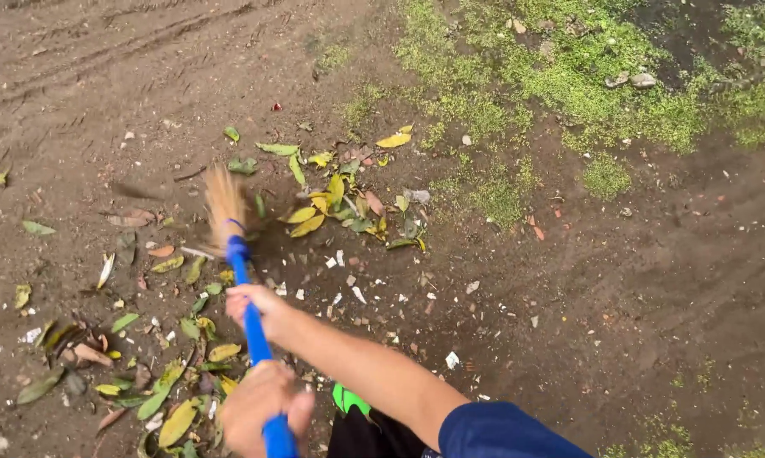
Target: Sweeping fallen leaves and dirt debris on an outdoor path adjacent to a porch.
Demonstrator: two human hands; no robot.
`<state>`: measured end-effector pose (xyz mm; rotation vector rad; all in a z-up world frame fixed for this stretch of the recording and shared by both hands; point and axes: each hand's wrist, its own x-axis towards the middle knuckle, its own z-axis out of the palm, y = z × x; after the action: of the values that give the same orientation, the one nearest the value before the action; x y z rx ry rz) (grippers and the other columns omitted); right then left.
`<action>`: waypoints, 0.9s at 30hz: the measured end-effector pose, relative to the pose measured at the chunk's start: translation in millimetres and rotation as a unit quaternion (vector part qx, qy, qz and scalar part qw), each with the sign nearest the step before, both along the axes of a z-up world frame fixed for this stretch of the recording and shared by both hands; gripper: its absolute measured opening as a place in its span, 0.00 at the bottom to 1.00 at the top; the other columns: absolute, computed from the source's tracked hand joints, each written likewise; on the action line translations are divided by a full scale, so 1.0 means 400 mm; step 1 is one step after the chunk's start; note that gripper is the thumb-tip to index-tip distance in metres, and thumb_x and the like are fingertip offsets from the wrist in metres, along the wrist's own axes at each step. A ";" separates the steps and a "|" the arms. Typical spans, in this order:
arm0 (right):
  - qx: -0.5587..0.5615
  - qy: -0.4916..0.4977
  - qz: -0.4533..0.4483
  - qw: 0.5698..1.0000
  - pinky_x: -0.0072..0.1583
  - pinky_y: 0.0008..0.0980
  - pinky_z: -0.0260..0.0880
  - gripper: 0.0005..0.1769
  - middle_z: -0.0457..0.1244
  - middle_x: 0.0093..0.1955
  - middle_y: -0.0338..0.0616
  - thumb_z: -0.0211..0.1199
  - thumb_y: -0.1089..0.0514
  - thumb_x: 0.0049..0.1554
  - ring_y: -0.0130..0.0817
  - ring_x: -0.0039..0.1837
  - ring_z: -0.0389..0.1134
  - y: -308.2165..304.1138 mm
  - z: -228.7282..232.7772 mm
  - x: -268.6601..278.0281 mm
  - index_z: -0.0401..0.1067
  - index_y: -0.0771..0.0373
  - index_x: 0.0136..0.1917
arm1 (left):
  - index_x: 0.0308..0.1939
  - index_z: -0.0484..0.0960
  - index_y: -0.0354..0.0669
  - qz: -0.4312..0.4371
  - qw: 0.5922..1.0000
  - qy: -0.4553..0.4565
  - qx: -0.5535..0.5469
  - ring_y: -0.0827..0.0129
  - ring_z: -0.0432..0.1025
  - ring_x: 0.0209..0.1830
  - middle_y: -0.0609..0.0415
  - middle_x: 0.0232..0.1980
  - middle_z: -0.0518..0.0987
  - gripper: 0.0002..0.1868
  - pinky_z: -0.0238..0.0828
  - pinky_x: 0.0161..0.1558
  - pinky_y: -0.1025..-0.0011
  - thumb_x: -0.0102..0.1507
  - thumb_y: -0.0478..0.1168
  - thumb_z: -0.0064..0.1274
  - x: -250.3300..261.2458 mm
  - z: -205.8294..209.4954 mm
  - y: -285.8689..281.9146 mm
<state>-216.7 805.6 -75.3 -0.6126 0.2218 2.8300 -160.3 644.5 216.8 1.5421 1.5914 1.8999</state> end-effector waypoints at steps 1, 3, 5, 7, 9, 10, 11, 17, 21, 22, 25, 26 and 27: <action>-0.033 0.030 -0.009 0.999 0.31 0.17 0.59 0.12 0.57 0.32 0.31 0.60 0.66 0.64 0.17 0.30 0.57 0.003 0.077 -0.023 0.59 0.59 0.43 | 0.20 0.71 0.39 -0.057 0.993 0.096 0.030 0.65 0.74 0.27 0.54 0.23 0.71 0.19 0.76 0.42 0.67 0.60 0.43 0.59 -0.033 0.013 0.008; -0.075 0.055 -0.017 0.996 0.33 0.15 0.62 0.10 0.58 0.34 0.34 0.60 0.65 0.64 0.17 0.32 0.58 -0.015 0.199 -0.010 0.59 0.60 0.45 | 0.18 0.73 0.43 -0.113 0.975 0.185 0.051 0.65 0.75 0.27 0.56 0.21 0.71 0.20 0.77 0.41 0.68 0.57 0.48 0.64 -0.113 -0.035 -0.047; -0.010 0.010 -0.072 0.997 0.35 0.18 0.61 0.11 0.57 0.33 0.32 0.59 0.63 0.64 0.19 0.32 0.58 0.014 0.314 0.017 0.58 0.58 0.43 | 0.15 0.72 0.46 -0.211 0.957 0.188 -0.059 0.69 0.80 0.28 0.59 0.22 0.76 0.16 0.81 0.38 0.71 0.48 0.40 0.68 -0.250 -0.144 -0.116; 0.017 -0.043 -0.126 0.991 0.35 0.23 0.61 0.11 0.55 0.31 0.32 0.58 0.64 0.63 0.21 0.32 0.57 0.074 0.329 0.089 0.59 0.57 0.41 | 0.13 0.70 0.48 -0.213 0.966 0.148 -0.008 0.72 0.76 0.24 0.61 0.19 0.72 0.19 0.79 0.34 0.74 0.49 0.37 0.66 -0.312 -0.291 -0.084; 0.041 -0.100 -0.172 0.979 0.35 0.28 0.60 0.12 0.53 0.29 0.32 0.58 0.64 0.61 0.24 0.31 0.56 0.147 0.261 0.187 0.59 0.56 0.39 | 0.11 0.67 0.50 -0.208 0.972 0.101 0.038 0.74 0.72 0.20 0.63 0.16 0.68 0.22 0.76 0.29 0.77 0.51 0.34 0.65 -0.270 -0.295 -0.007; 0.030 -0.122 -0.216 0.968 0.35 0.30 0.60 0.12 0.53 0.29 0.34 0.58 0.63 0.61 0.27 0.31 0.56 0.202 0.191 0.246 0.59 0.57 0.38 | 0.14 0.65 0.45 -0.129 0.990 0.058 0.019 0.75 0.67 0.19 0.61 0.19 0.69 0.21 0.73 0.29 0.76 0.53 0.33 0.64 -0.201 -0.222 0.061; 0.019 -0.143 -0.259 0.955 0.34 0.32 0.61 0.12 0.52 0.28 0.35 0.58 0.63 0.60 0.29 0.30 0.55 0.258 0.121 0.307 0.59 0.57 0.37 | 0.18 0.64 0.41 -0.049 0.999 0.014 -0.001 0.77 0.62 0.18 0.59 0.21 0.70 0.20 0.70 0.29 0.75 0.55 0.32 0.62 -0.131 -0.148 0.129; 0.001 -0.412 -0.287 0.865 0.34 0.37 0.62 0.14 0.48 0.25 0.39 0.60 0.63 0.59 0.33 0.27 0.51 0.586 -0.326 0.778 0.59 0.55 0.35 | 0.23 0.72 0.39 -0.194 0.956 -0.218 0.005 0.70 0.70 0.26 0.57 0.24 0.73 0.18 0.73 0.41 0.69 0.68 0.38 0.52 0.191 -0.390 0.542; 0.005 -0.388 -0.187 0.902 0.36 0.35 0.62 0.11 0.55 0.29 0.41 0.59 0.67 0.60 0.34 0.31 0.57 0.608 -0.528 0.734 0.64 0.58 0.37 | 0.23 0.78 0.34 -0.091 0.927 -0.307 -0.194 0.69 0.69 0.22 0.53 0.22 0.76 0.14 0.67 0.29 0.71 0.63 0.37 0.55 0.268 -0.387 0.583; 0.010 -0.363 -0.121 0.924 0.36 0.34 0.61 0.10 0.55 0.29 0.40 0.60 0.66 0.59 0.34 0.31 0.57 0.592 -0.513 0.674 0.64 0.59 0.37 | 0.27 0.80 0.32 -0.028 0.959 -0.217 -0.178 0.69 0.74 0.27 0.52 0.27 0.80 0.11 0.70 0.35 0.71 0.63 0.36 0.55 0.244 -0.335 0.577; 0.008 -0.204 -0.007 0.979 0.34 0.30 0.58 0.14 0.55 0.29 0.37 0.62 0.66 0.58 0.30 0.30 0.57 0.550 -0.424 0.415 0.61 0.57 0.35 | 0.28 0.79 0.36 0.041 0.987 -0.114 -0.106 0.70 0.76 0.31 0.54 0.29 0.80 0.11 0.75 0.46 0.70 0.66 0.34 0.52 0.186 -0.268 0.553; 0.000 -0.069 0.028 0.997 0.33 0.27 0.56 0.19 0.54 0.28 0.33 0.63 0.67 0.59 0.27 0.29 0.55 0.524 -0.386 0.322 0.58 0.54 0.32 | 0.26 0.75 0.40 0.037 0.993 -0.105 -0.047 0.72 0.75 0.29 0.57 0.26 0.78 0.16 0.77 0.51 0.70 0.70 0.33 0.50 0.173 -0.260 0.536; -0.006 -0.067 0.036 0.997 0.33 0.27 0.56 0.19 0.54 0.28 0.33 0.63 0.67 0.59 0.27 0.29 0.55 0.524 -0.305 0.260 0.58 0.54 0.32 | 0.26 0.75 0.40 0.045 0.992 -0.103 -0.052 0.72 0.75 0.29 0.57 0.26 0.78 0.16 0.77 0.51 0.70 0.70 0.33 0.50 0.168 -0.239 0.542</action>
<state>-112.7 1015.1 -197.2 -0.8259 0.1954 2.8433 -93.0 861.2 121.3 1.2082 1.6634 1.9178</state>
